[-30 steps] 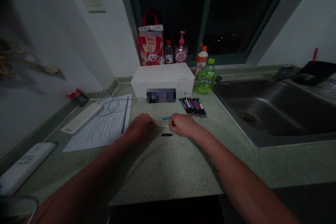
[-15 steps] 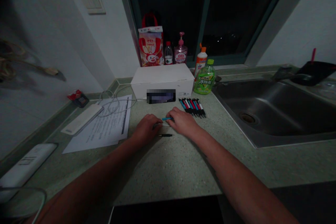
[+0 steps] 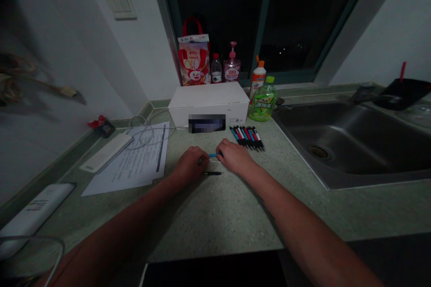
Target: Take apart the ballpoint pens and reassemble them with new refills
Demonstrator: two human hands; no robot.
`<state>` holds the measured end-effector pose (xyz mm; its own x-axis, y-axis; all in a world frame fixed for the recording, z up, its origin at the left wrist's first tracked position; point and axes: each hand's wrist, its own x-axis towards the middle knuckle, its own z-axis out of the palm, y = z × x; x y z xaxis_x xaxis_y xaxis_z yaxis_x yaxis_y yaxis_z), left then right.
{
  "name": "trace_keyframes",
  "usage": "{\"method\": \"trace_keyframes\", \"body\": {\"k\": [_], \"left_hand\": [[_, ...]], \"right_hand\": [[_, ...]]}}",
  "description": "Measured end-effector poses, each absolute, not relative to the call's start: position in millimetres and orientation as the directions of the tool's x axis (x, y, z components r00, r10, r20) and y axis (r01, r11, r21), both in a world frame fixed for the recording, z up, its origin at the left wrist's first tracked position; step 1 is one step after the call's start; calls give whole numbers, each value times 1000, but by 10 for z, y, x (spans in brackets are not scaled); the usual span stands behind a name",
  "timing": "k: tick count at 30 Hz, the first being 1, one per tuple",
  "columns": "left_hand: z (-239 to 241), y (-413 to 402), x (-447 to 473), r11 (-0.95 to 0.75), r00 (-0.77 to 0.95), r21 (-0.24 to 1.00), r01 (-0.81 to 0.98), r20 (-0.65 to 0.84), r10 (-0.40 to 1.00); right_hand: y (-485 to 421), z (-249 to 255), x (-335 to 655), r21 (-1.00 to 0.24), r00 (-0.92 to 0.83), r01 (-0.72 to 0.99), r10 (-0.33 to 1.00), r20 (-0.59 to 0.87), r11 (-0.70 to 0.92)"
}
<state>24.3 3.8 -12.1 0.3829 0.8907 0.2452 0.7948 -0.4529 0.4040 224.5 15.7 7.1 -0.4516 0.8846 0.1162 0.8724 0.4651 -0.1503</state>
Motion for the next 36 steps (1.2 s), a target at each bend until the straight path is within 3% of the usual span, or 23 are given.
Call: {"method": "trace_keyframes", "body": {"k": [9,17,22,27,36], "left_hand": [[-161,92,152,-454,348,405,794,310,885],[-127,99,117,-434,299,519,737,325,897],[-123,86,103,-435,350,414,800,266,898],[-104,89,116,-443,381,325,836,237,894],[38,134,-26,-250,142,396,884,281,949]], "right_hand": [[123,112,2237,-206,-495,830,855,157,518],[149,63,2245,-296,-496,791,845,200,535],[144,94,2237,-346,-457,784,857,237,515],[134,149,2274,-283,-422,831,874,240,479],[165,195,2333,-175,-374,897,907,193,407]]}}
